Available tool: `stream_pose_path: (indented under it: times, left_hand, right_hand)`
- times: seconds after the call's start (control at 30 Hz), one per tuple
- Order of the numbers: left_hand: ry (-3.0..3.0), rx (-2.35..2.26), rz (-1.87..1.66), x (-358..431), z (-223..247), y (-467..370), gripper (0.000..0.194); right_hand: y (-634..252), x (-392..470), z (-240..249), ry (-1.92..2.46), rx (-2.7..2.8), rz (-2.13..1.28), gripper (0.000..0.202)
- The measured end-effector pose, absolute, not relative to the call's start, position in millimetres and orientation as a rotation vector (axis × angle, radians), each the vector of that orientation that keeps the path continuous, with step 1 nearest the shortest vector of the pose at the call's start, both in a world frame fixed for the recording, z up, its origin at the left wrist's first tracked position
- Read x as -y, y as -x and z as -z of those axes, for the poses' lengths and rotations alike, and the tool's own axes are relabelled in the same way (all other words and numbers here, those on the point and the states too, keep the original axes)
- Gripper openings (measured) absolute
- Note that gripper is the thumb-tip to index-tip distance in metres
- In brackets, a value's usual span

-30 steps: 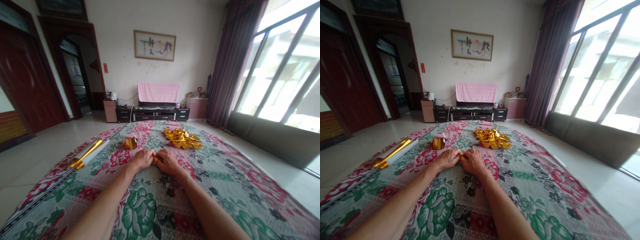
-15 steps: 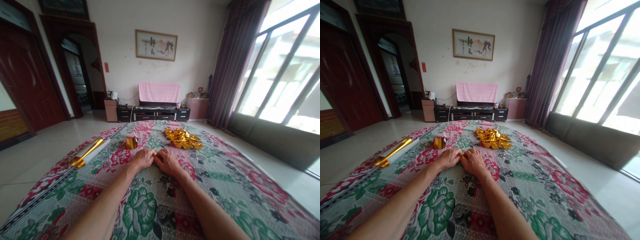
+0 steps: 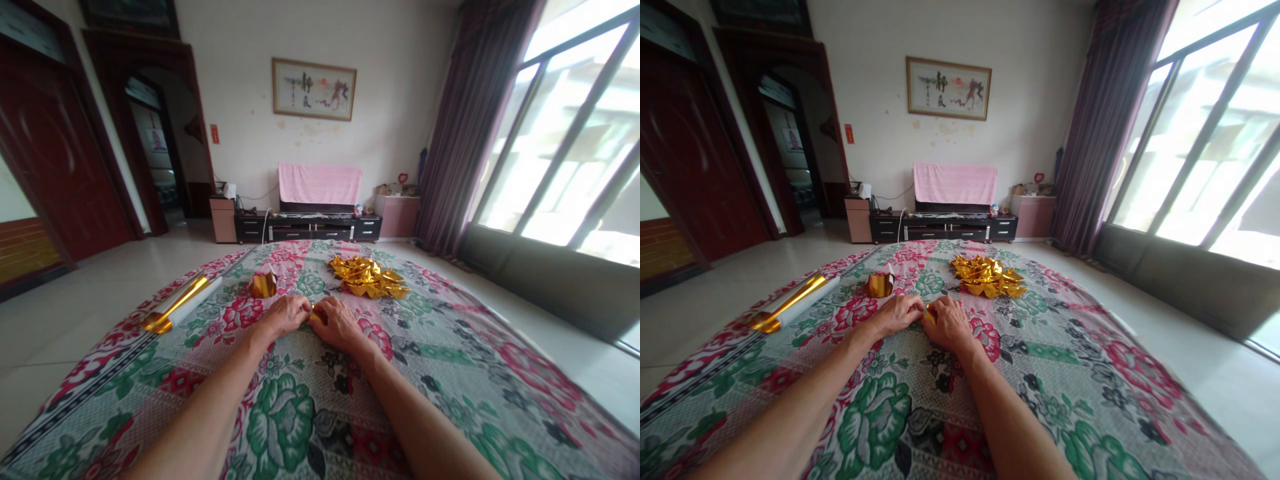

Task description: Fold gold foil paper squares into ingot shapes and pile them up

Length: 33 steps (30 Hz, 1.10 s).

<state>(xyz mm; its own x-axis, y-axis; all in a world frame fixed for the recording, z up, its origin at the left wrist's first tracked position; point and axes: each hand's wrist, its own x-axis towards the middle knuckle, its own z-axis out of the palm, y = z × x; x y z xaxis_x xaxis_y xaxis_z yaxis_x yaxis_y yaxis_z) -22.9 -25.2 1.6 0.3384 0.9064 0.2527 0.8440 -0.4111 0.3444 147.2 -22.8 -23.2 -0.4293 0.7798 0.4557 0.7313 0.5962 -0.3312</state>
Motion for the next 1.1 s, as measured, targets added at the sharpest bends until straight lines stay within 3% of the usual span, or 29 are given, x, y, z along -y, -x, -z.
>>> stream_pose_path:
  times: [1.1]
  left_hand:
    - [-2.449,-1.634,-0.694,16.9,5.2,27.1,0.020]
  right_hand:
    - [-146.2,20.7,27.0,1.196,2.232,-0.093,0.019]
